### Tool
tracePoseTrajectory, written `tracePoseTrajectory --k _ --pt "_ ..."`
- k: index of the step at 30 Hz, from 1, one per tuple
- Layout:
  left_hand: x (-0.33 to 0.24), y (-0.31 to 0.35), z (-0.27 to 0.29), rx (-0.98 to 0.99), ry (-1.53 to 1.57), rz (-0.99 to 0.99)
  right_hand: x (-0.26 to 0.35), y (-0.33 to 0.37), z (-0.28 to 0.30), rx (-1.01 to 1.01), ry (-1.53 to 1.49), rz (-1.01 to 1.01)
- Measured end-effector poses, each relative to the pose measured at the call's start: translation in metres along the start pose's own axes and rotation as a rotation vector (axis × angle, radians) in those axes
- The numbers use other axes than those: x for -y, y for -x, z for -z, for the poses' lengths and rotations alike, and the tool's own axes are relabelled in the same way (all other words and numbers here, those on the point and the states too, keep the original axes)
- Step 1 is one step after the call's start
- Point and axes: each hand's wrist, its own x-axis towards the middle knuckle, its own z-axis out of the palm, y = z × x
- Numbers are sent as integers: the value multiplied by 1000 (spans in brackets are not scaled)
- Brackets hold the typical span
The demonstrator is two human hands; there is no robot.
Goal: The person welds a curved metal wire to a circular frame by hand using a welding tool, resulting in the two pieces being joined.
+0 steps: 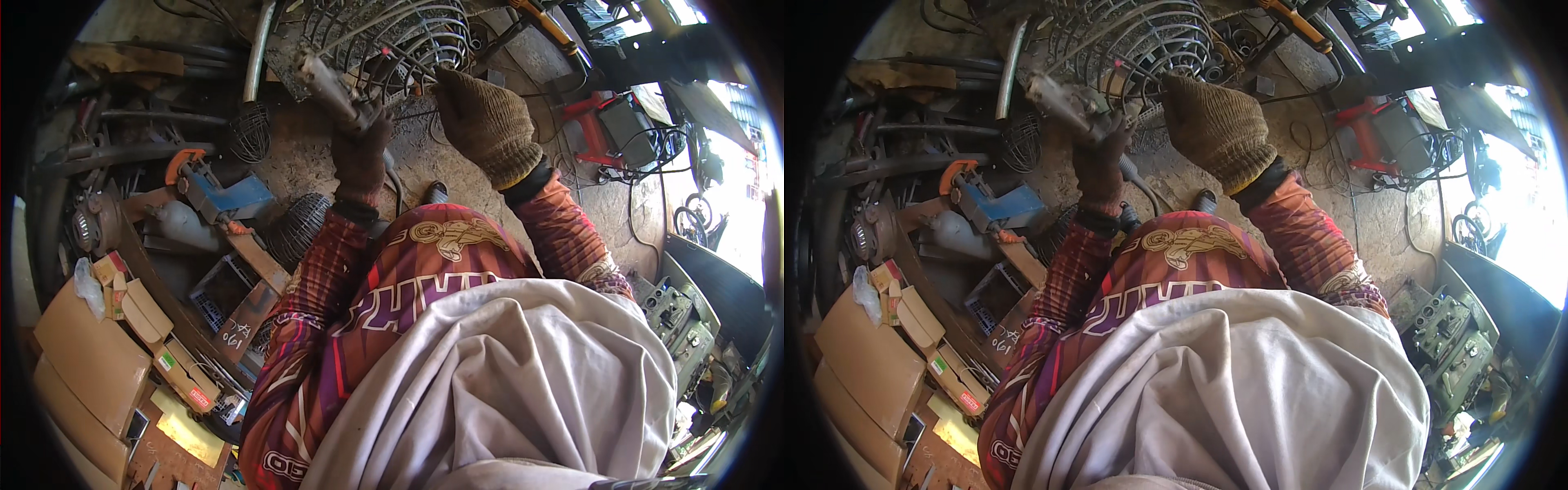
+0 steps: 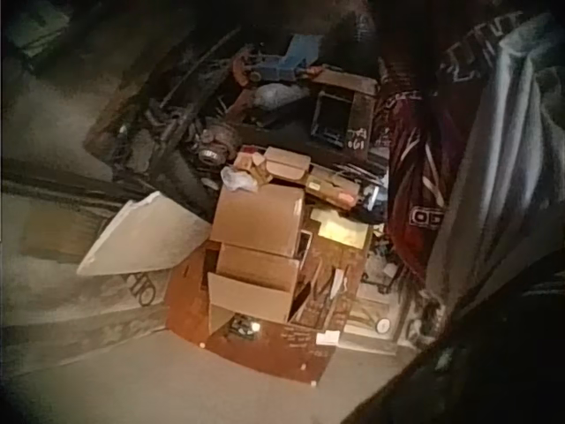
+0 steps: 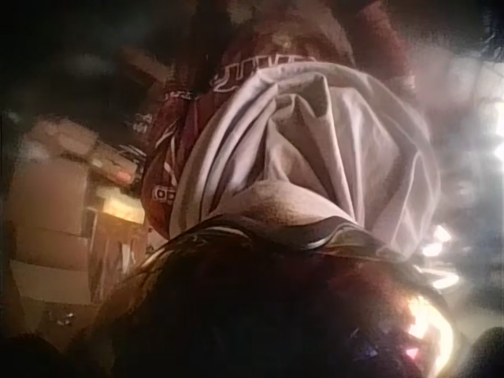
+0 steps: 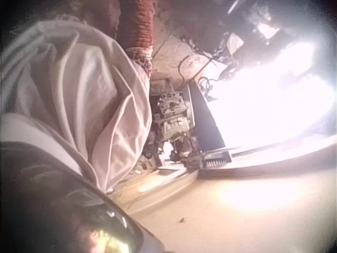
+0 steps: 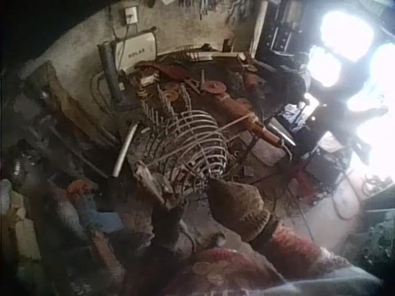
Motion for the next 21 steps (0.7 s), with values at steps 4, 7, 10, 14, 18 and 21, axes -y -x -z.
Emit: tracePoseTrajectory --k 4,7,10,14,18,21 --pt "-48 34 14 -105 50 134 4 -3 4 58 -7 -60" --pt "-73 52 56 -210 6 115 5 -2 4 69 -19 -71" --pt "-100 61 91 -325 -9 138 4 -3 4 30 -15 -79" --pt "-119 65 135 -441 -184 213 6 -3 2 9 -39 -97" --pt "-130 59 158 -339 -126 152 7 -6 5 19 -4 -117" --pt "-144 49 162 -334 -217 90 10 -9 11 60 30 -133"
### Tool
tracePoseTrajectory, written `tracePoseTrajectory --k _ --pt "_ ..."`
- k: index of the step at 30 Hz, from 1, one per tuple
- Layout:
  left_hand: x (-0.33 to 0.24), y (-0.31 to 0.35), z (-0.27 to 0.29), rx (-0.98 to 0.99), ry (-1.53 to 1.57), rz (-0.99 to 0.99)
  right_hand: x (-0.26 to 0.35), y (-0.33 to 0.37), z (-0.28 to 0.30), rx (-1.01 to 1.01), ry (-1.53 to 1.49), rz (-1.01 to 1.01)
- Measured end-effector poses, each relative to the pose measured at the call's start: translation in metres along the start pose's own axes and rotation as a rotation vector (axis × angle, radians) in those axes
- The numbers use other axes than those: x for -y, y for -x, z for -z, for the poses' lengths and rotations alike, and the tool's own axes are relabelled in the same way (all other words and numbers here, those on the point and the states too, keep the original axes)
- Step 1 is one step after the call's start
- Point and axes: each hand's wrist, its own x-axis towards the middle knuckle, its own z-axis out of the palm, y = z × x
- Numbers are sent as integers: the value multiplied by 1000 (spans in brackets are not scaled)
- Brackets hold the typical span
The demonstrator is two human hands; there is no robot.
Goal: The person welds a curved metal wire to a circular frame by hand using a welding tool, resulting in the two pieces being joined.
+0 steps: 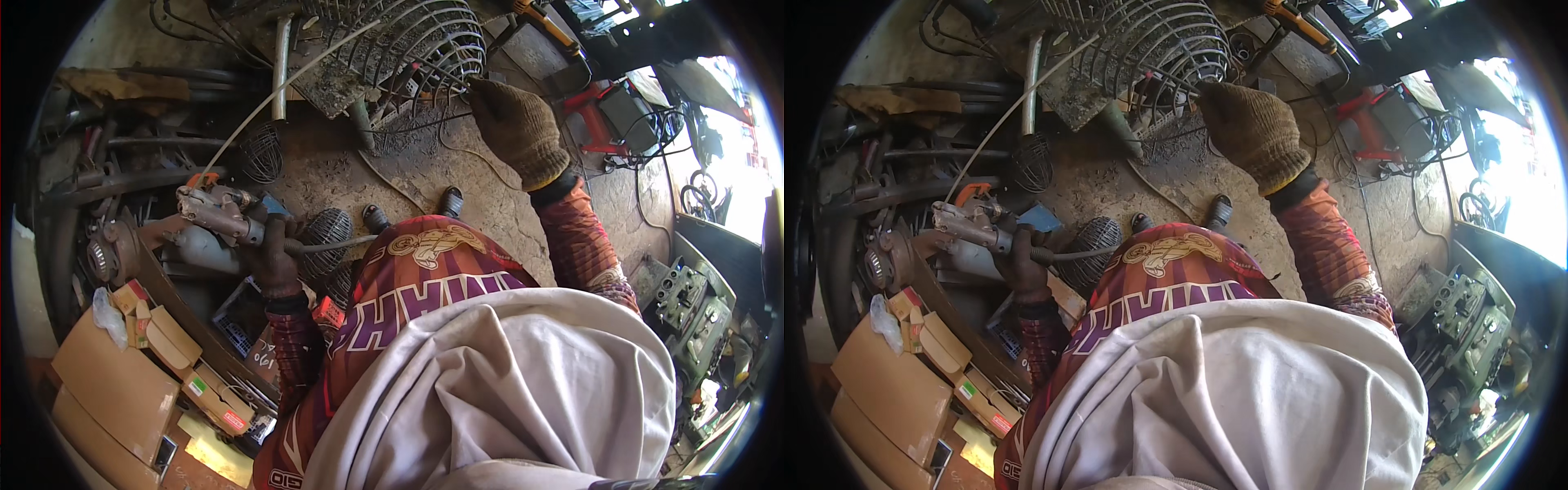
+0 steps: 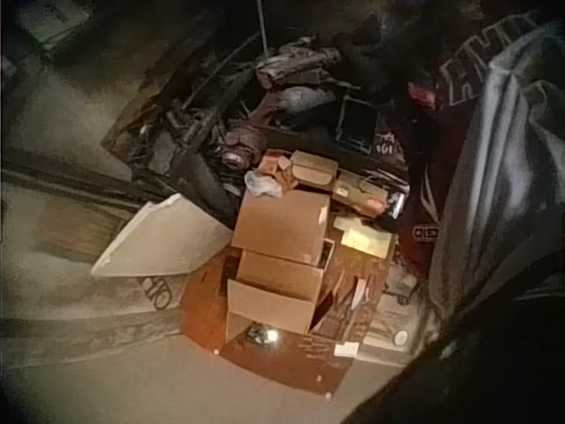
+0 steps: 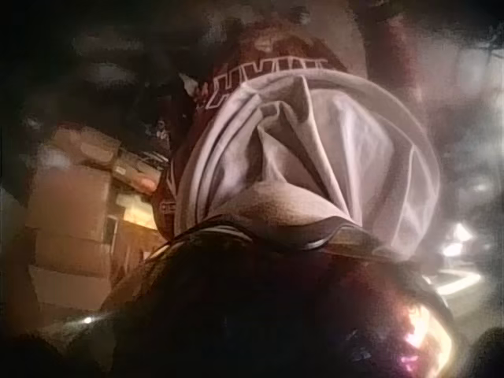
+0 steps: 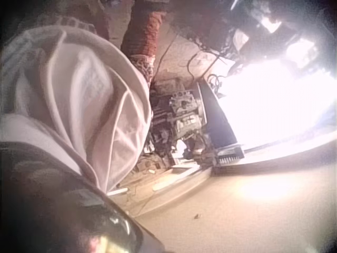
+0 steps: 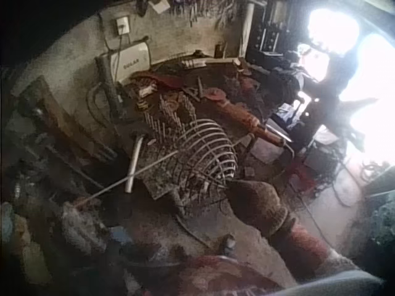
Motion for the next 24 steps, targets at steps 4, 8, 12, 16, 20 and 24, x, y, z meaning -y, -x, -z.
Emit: tracePoseTrajectory --k 4,8,12,16,20,24 --pt "-20 -8 5 14 -68 45 7 2 3 28 39 -6" --pt "-14 -19 18 -11 -91 80 2 14 -16 -104 1 53" --pt "-6 -25 27 32 -116 30 -1 15 -15 -48 3 13" --pt "4 -36 41 153 -121 -12 5 13 -13 -48 -41 -28" --pt "0 -38 39 184 -175 -44 5 10 -13 -43 -33 -26" --pt "-3 -37 37 170 -230 12 1 13 -19 -86 -10 4"
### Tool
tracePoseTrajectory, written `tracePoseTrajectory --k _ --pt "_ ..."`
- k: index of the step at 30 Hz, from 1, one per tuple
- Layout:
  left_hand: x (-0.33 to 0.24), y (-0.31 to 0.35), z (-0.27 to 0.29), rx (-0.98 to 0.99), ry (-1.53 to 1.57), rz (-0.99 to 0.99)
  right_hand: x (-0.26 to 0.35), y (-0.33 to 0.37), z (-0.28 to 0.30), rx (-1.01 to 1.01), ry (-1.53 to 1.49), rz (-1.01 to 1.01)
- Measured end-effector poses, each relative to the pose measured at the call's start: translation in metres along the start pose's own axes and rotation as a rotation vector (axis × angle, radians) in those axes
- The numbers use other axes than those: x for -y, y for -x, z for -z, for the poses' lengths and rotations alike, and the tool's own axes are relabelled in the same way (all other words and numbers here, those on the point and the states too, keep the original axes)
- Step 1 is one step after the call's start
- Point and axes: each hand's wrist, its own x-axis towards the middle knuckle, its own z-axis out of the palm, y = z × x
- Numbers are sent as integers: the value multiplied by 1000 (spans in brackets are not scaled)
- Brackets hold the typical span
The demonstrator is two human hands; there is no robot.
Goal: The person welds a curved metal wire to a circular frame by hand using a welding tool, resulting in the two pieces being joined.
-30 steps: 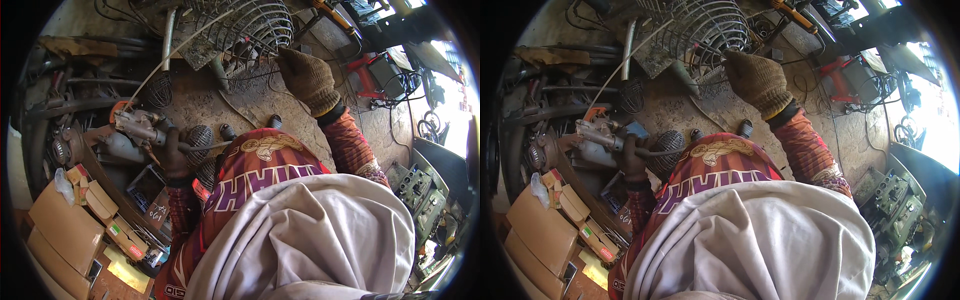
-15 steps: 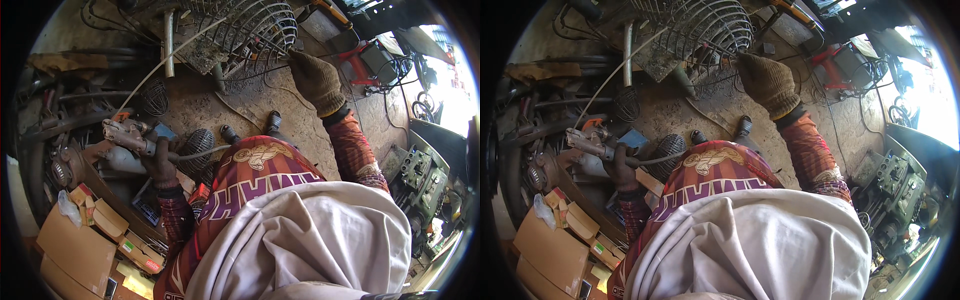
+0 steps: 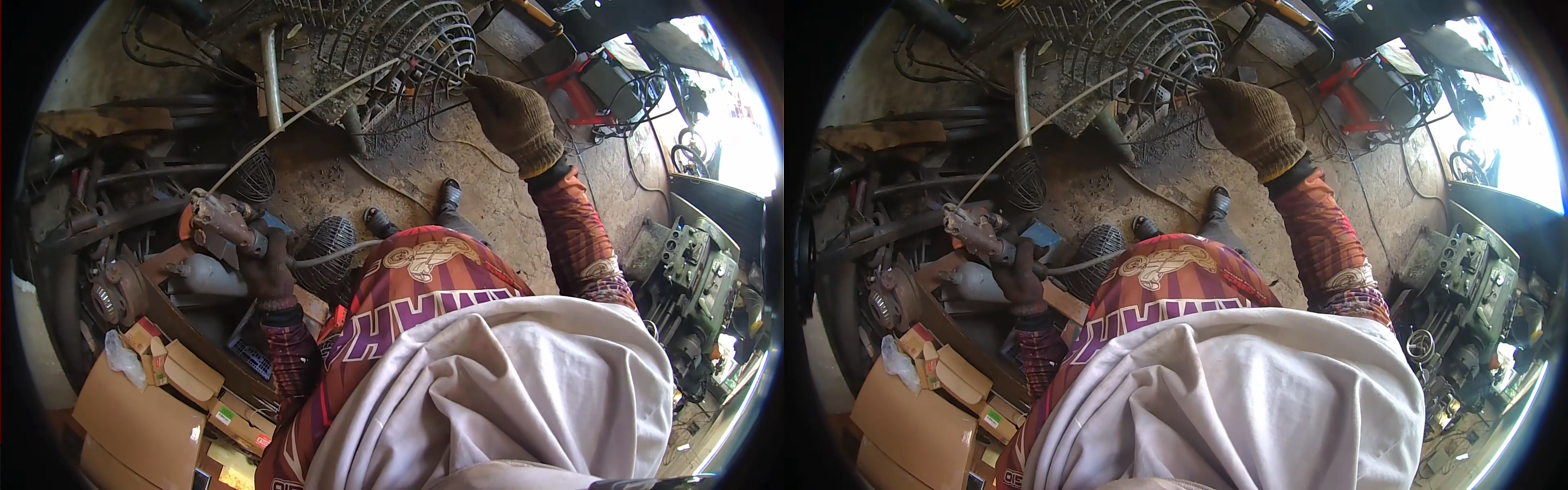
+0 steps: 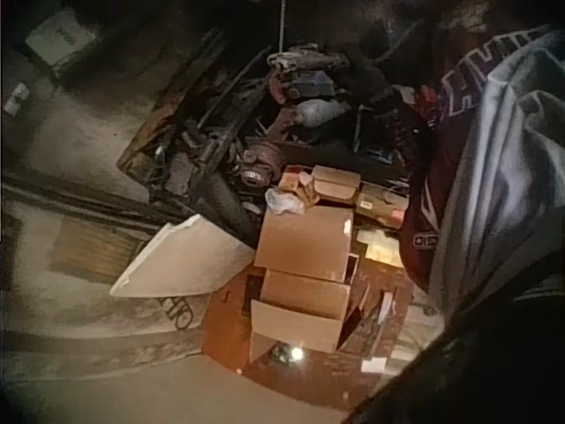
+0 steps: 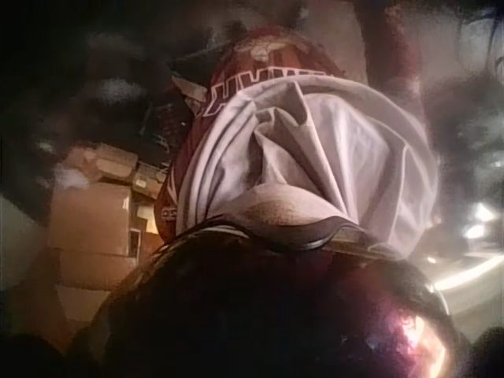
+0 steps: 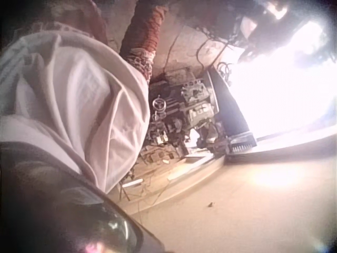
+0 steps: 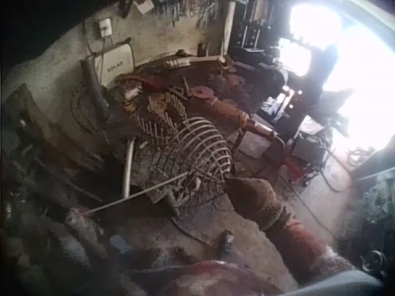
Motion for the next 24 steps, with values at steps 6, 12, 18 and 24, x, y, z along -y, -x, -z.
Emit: tracePoseTrajectory --k 6,12,18,24 --pt "8 -7 -3 32 -87 -73 3 0 3 -4 33 19" --pt "29 -14 2 28 -62 -102 1 -1 1 -1 26 36" --pt "27 -15 2 17 -115 -56 1 -1 2 0 39 42" --pt "27 -12 -3 -14 -131 -112 3 -1 3 5 11 10"
